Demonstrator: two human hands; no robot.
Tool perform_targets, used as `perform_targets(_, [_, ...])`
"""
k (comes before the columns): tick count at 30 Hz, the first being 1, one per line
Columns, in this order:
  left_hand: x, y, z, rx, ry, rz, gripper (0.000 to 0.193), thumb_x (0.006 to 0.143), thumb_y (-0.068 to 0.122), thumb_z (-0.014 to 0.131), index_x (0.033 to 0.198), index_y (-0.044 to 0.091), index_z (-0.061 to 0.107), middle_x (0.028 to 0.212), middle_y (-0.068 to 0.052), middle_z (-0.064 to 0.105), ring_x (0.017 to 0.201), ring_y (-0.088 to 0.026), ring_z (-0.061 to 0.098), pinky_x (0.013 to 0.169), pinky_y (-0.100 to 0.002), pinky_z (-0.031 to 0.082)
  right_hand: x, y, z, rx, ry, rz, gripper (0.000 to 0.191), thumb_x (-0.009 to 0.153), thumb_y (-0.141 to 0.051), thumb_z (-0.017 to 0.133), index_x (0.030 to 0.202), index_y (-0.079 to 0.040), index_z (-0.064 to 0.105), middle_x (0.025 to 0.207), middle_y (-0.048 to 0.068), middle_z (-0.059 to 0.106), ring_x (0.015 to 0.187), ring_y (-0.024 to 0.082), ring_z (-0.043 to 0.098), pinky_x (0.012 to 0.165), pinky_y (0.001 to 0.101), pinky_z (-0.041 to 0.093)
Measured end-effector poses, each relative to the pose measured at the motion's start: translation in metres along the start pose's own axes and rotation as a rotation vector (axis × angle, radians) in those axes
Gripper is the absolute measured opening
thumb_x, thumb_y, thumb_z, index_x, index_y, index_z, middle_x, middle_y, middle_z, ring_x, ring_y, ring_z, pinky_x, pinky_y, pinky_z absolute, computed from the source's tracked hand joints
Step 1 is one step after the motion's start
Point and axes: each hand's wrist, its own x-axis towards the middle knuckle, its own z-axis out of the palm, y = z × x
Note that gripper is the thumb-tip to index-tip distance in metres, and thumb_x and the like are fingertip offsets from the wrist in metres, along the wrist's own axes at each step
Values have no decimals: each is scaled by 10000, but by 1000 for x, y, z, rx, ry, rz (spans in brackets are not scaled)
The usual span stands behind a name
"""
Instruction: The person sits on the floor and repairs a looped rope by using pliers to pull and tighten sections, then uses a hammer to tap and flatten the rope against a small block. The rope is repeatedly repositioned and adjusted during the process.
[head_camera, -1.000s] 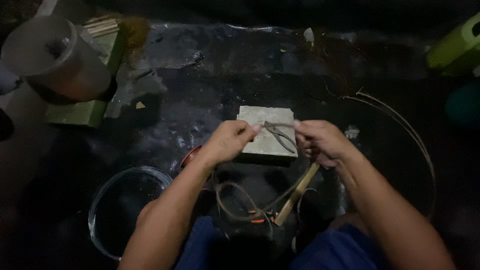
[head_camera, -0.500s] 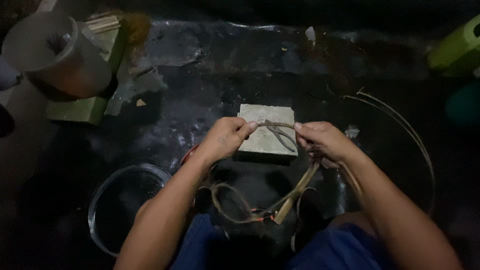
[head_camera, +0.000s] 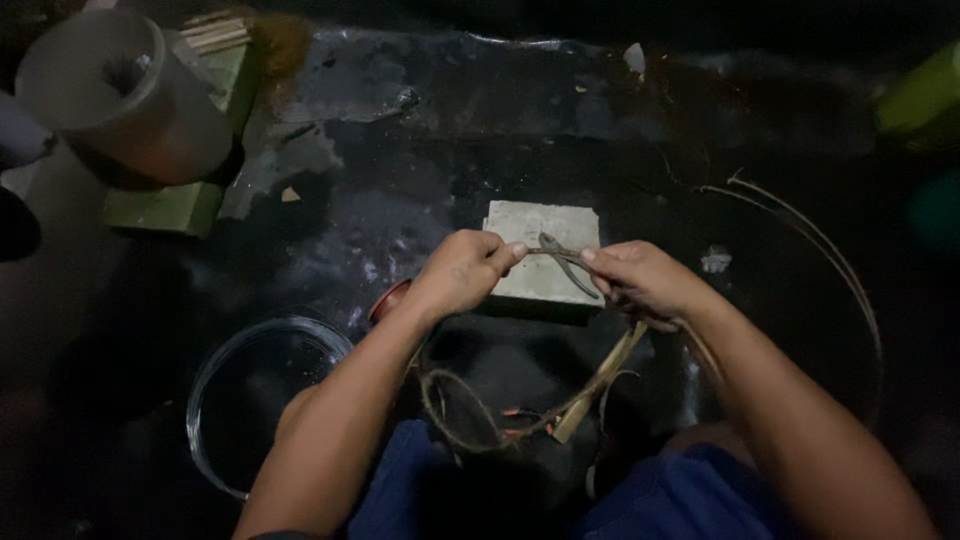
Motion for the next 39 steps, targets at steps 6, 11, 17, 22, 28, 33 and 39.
perform_targets(6, [0, 1, -4, -8, -49, -30, 527, 953, 475, 621, 779, -7, 746, 596, -133, 635, 563, -235, 611, 582, -422, 491, 2, 7, 0, 145, -152, -91, 472, 1027, -421, 544, 718, -78, 641, 521, -32, 447, 444, 85, 366, 430, 258, 297])
perform_targets(11, [8, -5, 2, -43, -55, 1, 507, 957, 474, 619, 817, 5, 752, 581, -112, 607, 569, -207, 592, 585, -402, 491, 2, 1, -3, 244, -34, -48, 357, 1008, -312, 576, 777, -56, 669, 545, -41, 477, 439, 78, 343, 413, 255, 264])
perform_targets(17, [12, -19, -1, -147, 19, 163, 506, 982, 486, 597, 891, 9, 741, 659, -31, 651, 643, -154, 602, 600, -375, 506, -7, 1, -16, 348, -40, -83, 317, 1017, -275, 605, 787, -59, 637, 527, -65, 437, 424, 61, 338, 395, 239, 285])
perform_targets(22, [5, -10, -10, -70, -27, 9, 506, 975, 482, 565, 903, 20, 758, 571, -105, 587, 559, -200, 569, 574, -407, 478, -13, 0, -26, 282, -140, -121, 325, 1009, -256, 550, 823, -15, 665, 518, -11, 504, 433, 111, 430, 426, 271, 380])
perform_targets(28, [-2, 3, -13, -73, 53, -3, 476, 968, 457, 586, 900, 13, 743, 607, -99, 649, 566, -192, 625, 580, -391, 503, -12, -3, -17, 167, -88, -60, 385, 1022, -348, 528, 797, -60, 650, 478, -29, 454, 391, 116, 417, 367, 266, 357])
perform_targets(33, [-4, 1, -9, -57, 45, -14, 446, 969, 424, 619, 899, 2, 747, 632, -127, 655, 589, -211, 617, 581, -407, 494, -11, 4, -13, 98, -63, -71, 412, 1033, -355, 550, 786, -36, 633, 501, -22, 490, 382, 132, 376, 333, 270, 296])
perform_targets(39, [-7, 5, -12, -105, 27, -61, 432, 973, 419, 615, 924, 10, 743, 622, -101, 633, 574, -201, 589, 584, -409, 489, -3, 11, -9, 73, -45, -28, 423, 1031, -372, 509, 795, -48, 642, 469, -24, 423, 393, 121, 374, 389, 278, 358])
